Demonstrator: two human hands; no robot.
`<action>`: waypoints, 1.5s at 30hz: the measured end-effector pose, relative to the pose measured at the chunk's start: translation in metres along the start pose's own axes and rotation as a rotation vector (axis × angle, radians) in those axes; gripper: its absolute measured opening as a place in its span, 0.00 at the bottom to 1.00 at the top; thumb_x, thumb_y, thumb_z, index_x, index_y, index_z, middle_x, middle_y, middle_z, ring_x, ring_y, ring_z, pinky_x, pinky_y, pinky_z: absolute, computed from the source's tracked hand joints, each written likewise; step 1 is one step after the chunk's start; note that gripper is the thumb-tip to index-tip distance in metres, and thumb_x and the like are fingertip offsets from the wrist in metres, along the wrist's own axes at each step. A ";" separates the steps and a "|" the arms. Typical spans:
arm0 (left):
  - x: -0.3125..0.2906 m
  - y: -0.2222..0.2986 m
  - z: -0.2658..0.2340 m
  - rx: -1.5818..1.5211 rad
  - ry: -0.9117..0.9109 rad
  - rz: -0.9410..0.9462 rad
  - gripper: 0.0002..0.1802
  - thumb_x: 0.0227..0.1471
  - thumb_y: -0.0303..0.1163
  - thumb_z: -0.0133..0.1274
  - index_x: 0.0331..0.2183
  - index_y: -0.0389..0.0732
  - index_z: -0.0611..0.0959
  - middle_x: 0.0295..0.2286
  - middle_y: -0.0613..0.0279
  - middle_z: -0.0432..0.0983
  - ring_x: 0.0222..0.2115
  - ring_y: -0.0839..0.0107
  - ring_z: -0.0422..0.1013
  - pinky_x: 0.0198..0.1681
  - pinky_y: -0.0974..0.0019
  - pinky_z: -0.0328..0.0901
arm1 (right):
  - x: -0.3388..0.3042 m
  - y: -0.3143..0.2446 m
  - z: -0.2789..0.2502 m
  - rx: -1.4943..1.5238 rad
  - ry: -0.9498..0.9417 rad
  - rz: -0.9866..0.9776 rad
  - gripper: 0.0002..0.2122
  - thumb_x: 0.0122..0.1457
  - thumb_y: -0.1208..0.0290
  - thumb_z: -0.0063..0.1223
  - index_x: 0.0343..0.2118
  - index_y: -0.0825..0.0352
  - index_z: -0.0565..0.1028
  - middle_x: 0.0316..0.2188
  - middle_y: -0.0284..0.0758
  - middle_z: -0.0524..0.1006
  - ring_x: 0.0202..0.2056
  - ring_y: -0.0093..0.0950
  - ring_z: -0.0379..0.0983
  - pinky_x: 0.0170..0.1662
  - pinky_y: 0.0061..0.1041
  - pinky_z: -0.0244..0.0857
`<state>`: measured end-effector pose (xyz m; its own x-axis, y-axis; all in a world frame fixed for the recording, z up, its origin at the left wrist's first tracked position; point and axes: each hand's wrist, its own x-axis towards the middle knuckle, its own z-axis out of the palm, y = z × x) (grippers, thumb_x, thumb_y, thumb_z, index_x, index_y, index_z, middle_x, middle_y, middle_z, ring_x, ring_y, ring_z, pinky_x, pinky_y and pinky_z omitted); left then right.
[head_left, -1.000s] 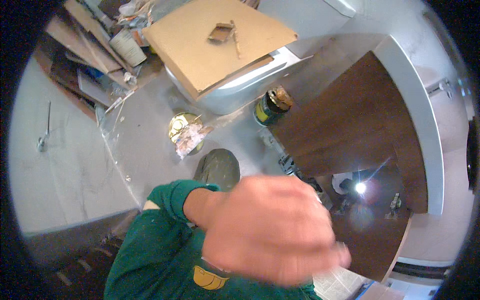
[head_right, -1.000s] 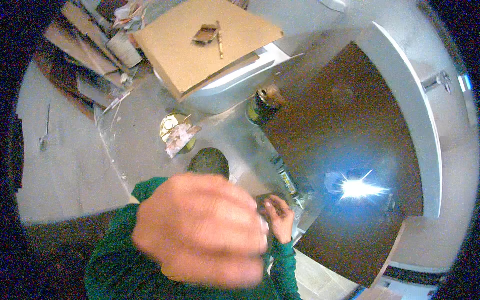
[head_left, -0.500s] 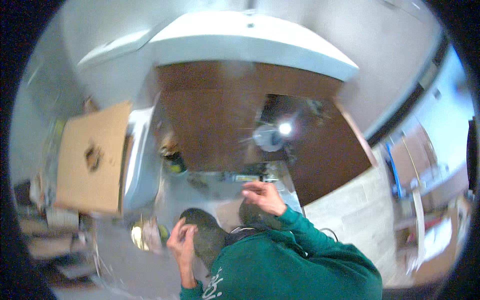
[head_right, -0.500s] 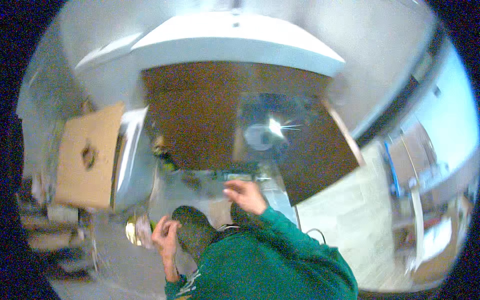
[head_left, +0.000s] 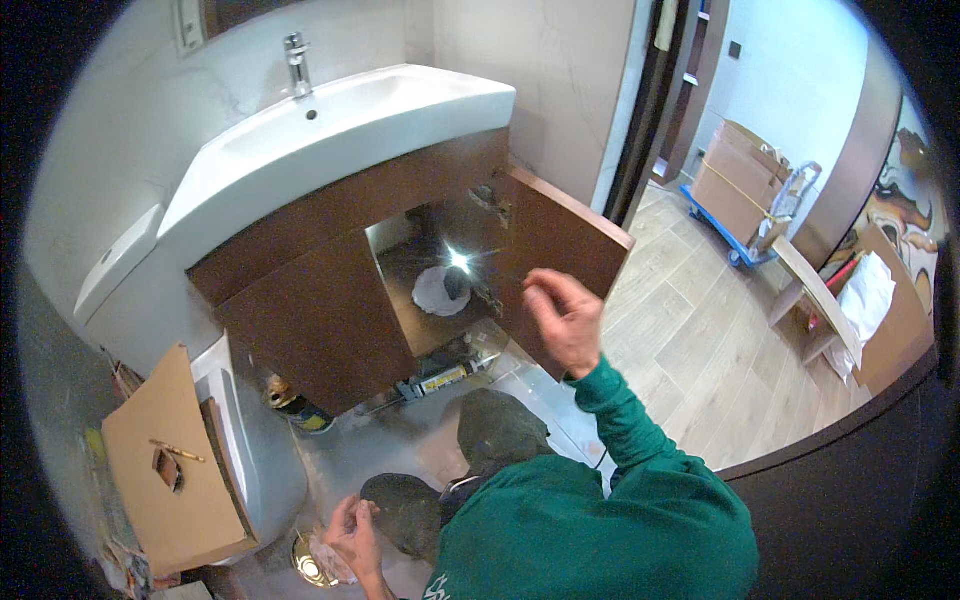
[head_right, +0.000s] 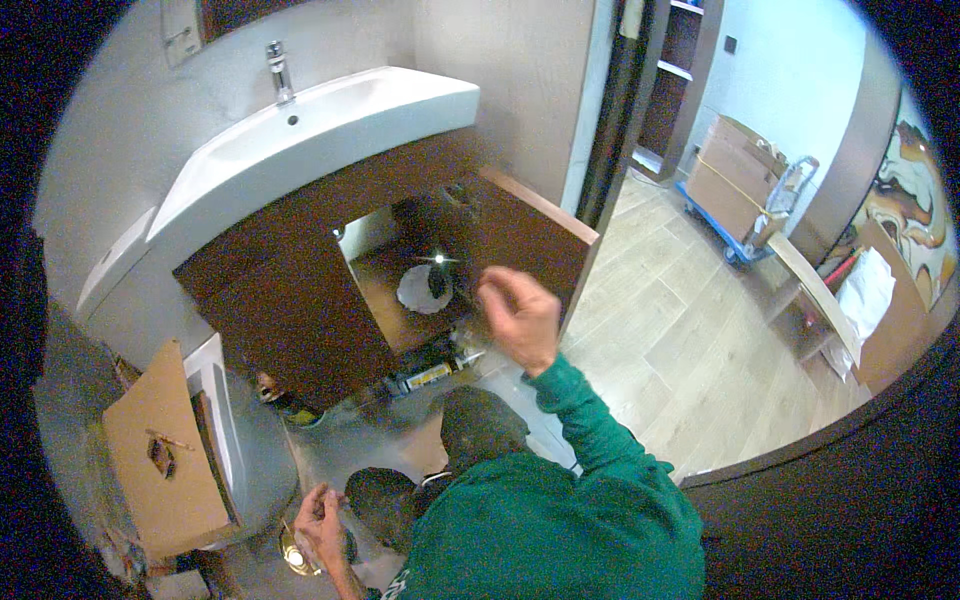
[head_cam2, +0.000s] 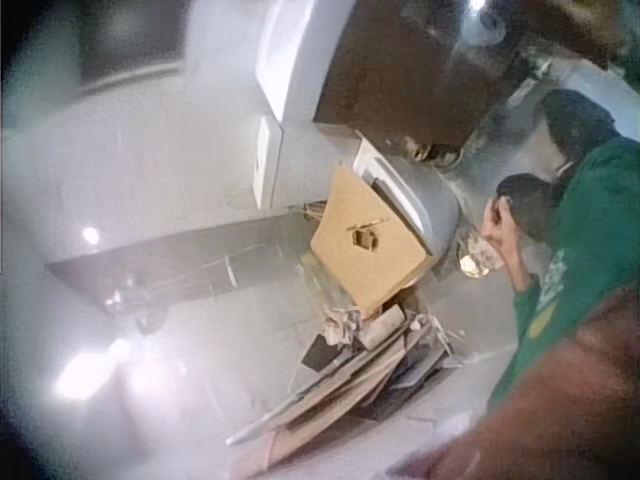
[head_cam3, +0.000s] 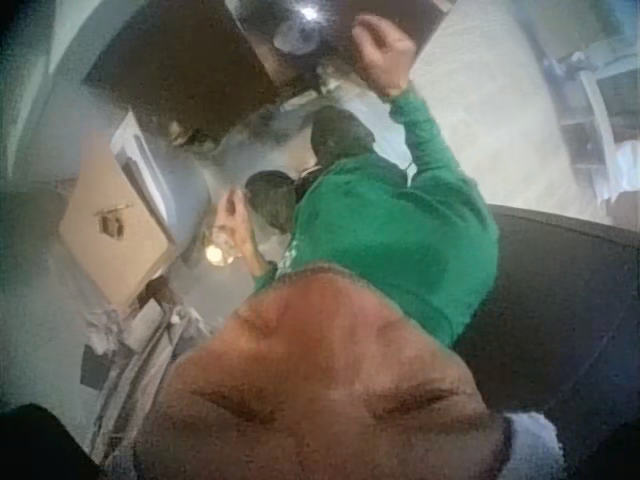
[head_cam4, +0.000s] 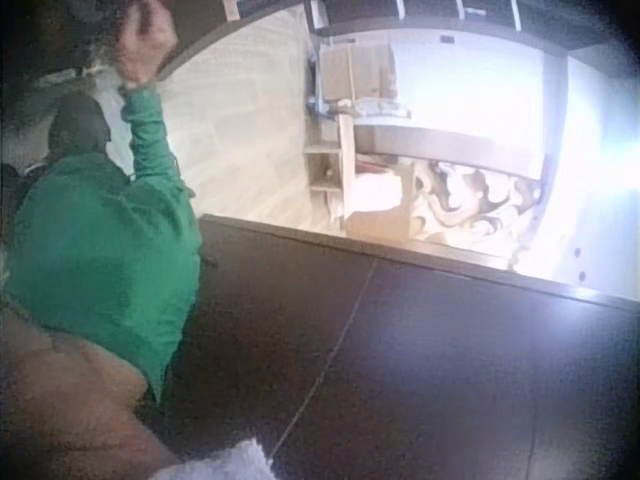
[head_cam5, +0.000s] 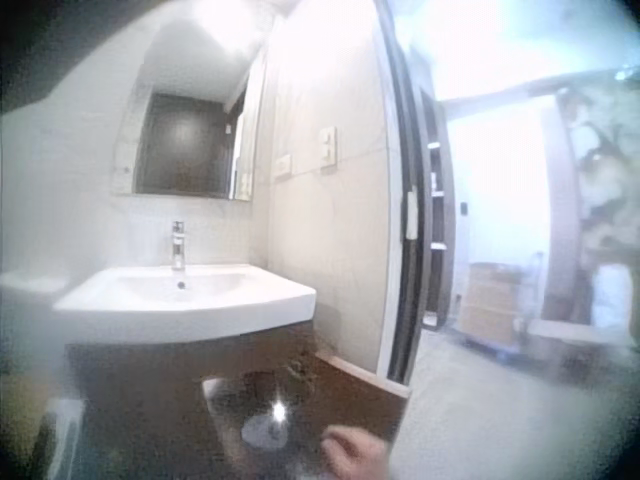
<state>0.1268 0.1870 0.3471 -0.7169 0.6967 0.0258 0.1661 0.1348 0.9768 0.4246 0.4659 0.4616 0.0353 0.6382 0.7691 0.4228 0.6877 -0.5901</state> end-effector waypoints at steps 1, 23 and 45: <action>-0.003 -0.001 0.002 -0.067 -0.030 -0.011 0.13 0.53 0.22 0.56 0.41 0.25 0.79 0.28 0.51 0.80 0.28 0.69 0.77 0.35 0.68 0.71 | 0.008 0.001 -0.018 -0.081 0.112 -0.028 0.11 0.53 0.75 0.61 0.40 0.68 0.79 0.34 0.39 0.81 0.34 0.30 0.79 0.40 0.26 0.72; 0.059 0.148 0.229 0.215 -0.427 0.619 0.15 0.47 0.21 0.60 0.41 0.32 0.81 0.30 0.52 0.82 0.30 0.69 0.79 0.35 0.68 0.71 | 0.056 0.084 -0.091 0.551 0.066 0.326 0.08 0.60 0.73 0.54 0.34 0.72 0.79 0.28 0.31 0.75 0.30 0.18 0.66 0.33 0.17 0.58; 0.114 0.283 0.358 0.720 -0.669 1.387 0.41 0.35 0.13 0.48 0.57 0.37 0.68 0.58 0.45 0.60 0.61 0.46 0.56 0.64 0.45 0.49 | -0.006 0.111 -0.090 0.217 -0.222 0.221 0.18 0.39 0.68 0.74 0.35 0.66 0.80 0.26 0.36 0.77 0.23 0.27 0.72 0.26 0.23 0.66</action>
<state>0.3346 0.5563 0.5508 0.5785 0.6850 0.4429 0.7616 -0.6480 0.0076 0.5526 0.5078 0.4133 -0.1029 0.8223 0.5597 0.2246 0.5673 -0.7923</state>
